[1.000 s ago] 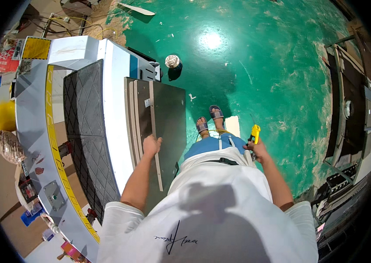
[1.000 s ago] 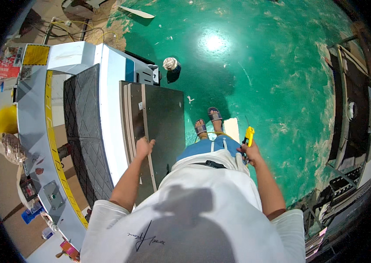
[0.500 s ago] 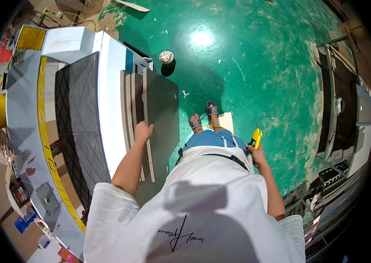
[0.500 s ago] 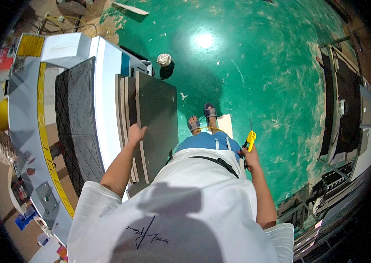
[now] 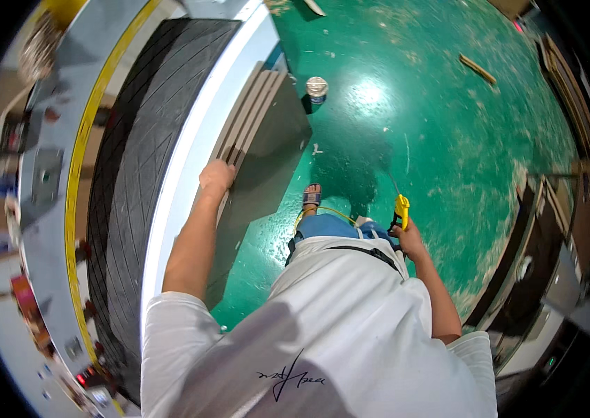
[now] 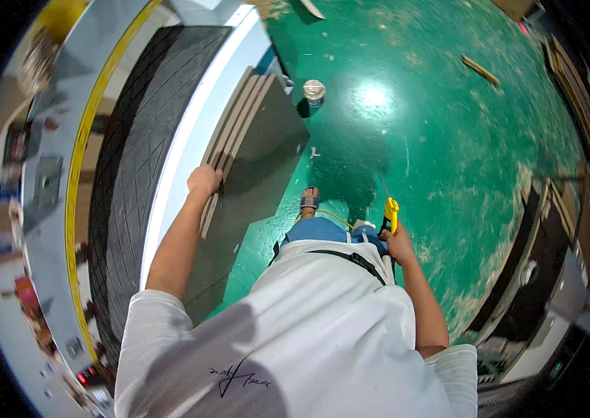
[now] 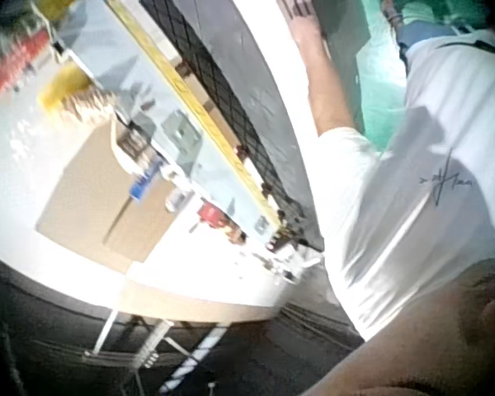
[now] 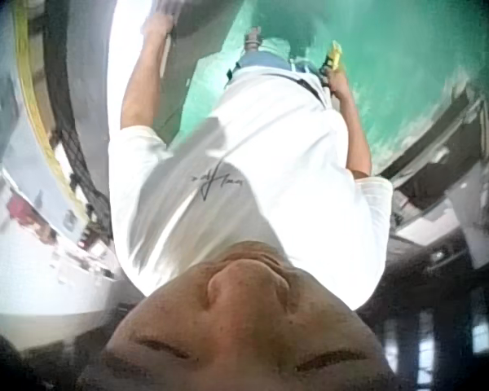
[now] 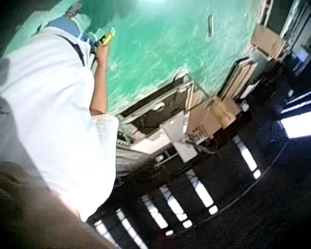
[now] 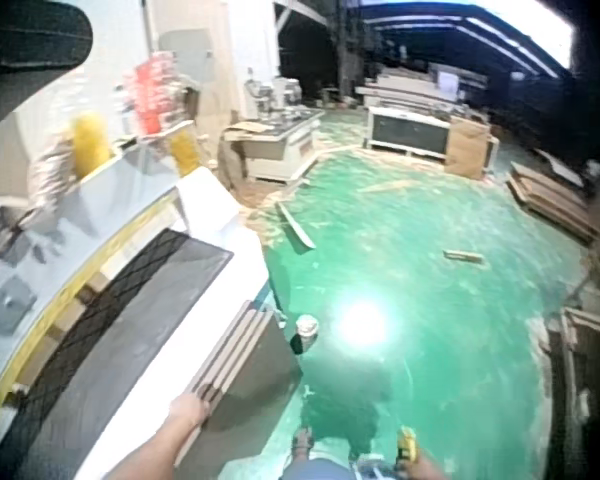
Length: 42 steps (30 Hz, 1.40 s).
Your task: The person cleans large rectangular wood panels using a yellow air blower and a cloth. They wipe the surface, blow off dust, and move the panels between a workbench and a rack. The person handles multiple panels, repeating the cleaning process on each.
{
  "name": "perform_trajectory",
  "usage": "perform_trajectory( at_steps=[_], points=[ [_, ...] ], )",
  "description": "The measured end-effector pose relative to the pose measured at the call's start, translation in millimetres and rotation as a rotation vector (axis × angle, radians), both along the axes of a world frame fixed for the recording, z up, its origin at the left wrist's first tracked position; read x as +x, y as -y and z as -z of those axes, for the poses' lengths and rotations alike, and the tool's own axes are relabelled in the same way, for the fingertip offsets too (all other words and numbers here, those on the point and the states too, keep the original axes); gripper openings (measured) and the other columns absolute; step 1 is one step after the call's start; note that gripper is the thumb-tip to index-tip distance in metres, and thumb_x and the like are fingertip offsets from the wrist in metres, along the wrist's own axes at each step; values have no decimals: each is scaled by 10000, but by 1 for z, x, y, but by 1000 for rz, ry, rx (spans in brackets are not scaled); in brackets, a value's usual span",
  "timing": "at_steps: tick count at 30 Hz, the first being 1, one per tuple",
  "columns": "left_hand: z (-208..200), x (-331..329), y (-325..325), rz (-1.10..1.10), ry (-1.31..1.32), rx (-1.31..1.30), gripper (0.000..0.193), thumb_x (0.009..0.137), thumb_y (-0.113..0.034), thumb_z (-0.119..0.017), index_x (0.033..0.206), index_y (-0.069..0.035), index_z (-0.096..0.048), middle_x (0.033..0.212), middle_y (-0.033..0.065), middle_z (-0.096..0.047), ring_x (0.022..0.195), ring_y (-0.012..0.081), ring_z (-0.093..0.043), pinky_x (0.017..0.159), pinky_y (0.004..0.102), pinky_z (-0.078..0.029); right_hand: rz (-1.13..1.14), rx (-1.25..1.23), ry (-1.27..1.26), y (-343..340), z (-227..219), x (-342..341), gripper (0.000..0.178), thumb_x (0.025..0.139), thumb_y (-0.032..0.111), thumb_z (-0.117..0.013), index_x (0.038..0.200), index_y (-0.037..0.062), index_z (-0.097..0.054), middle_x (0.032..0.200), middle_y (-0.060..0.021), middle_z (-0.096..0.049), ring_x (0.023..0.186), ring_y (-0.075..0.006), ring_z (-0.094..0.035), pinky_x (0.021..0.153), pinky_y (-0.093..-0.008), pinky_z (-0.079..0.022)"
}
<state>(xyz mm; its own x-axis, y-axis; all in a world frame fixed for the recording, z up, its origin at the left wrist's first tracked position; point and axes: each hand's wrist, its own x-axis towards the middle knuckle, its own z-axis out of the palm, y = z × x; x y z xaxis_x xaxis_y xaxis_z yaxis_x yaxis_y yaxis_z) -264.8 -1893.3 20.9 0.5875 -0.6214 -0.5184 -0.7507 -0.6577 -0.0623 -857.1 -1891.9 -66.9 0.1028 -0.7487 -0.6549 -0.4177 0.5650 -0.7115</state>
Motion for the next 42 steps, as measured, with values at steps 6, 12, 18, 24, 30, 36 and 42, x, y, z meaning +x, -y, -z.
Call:
perform_trajectory(
  at_steps=[6, 12, 18, 24, 30, 36, 42],
  points=[
    [-25, -106, -224, -554, -452, -276, 381, 930, -373, -630, 868, -18, -755, 673, 135, -719, 635, 226, -715, 649, 370, -577, -551, -129, 49, -7, 24, 3, 367, 996, 70, -592, 1355, 19, -533, 1144, -134, -708, 941, -222, -718, 712, -375, -581],
    [-54, -315, -463, -1234, -585, -523, 371, 948, -341, -668, 1027, 19, -717, 723, 116, -708, 588, 167, -671, 544, 310, -542, -848, 293, -84, -64, 33, -3, 387, 1006, 268, -653, 1268, -8, -590, 1110, -141, -720, 893, -249, -739, 640, -391, -584],
    [-27, -453, -616, -1410, -526, -544, 388, 959, -320, -679, 1134, 25, -701, 833, 136, -746, 625, 185, -691, 564, 318, -551, -870, 850, 194, -84, 22, 43, 353, 989, 299, -645, 1271, 95, -586, 1222, -194, -686, 690, -166, -687, 422, -250, -469],
    [21, -552, -714, -1634, -619, -685, 394, 956, -302, -674, 1176, 24, -691, 886, 139, -762, 678, 202, -725, 638, 336, -577, -668, 1028, 644, -189, -43, 138, 410, 978, 221, -615, 1367, 121, -528, 1320, -129, -656, 663, -144, -627, 427, -223, -414],
    [85, -600, -856, -1776, -753, -908, 376, 962, -290, -658, 1181, 15, -684, 899, 130, -744, 705, 200, -699, 660, 332, -562, -1481, 408, -373, -328, 36, 133, 388, 1015, 359, -602, 1308, 115, -530, 988, -116, -692, 524, -215, -586, 460, -346, -477],
    [137, -701, -1013, -2319, -245, -1384, 272, 999, -251, -606, 1101, -10, -679, 905, 104, -740, 702, 185, -686, 617, 315, -531, -1975, 226, -781, -558, 29, 198, 247, 1001, 287, -646, 1071, 75, -542, 766, -59, -578, 509, -164, -540, 397, -317, -423],
    [111, -764, -1098, -2761, 275, -1701, 216, 1010, -202, -555, 1056, -39, -690, 863, 75, -720, 659, 163, -646, 617, 304, -520, -2241, 235, -776, -842, -21, 269, 231, 1029, 234, -604, 1172, 56, -574, 871, -68, -677, 585, -178, -627, 396, -291, -446]
  ],
)
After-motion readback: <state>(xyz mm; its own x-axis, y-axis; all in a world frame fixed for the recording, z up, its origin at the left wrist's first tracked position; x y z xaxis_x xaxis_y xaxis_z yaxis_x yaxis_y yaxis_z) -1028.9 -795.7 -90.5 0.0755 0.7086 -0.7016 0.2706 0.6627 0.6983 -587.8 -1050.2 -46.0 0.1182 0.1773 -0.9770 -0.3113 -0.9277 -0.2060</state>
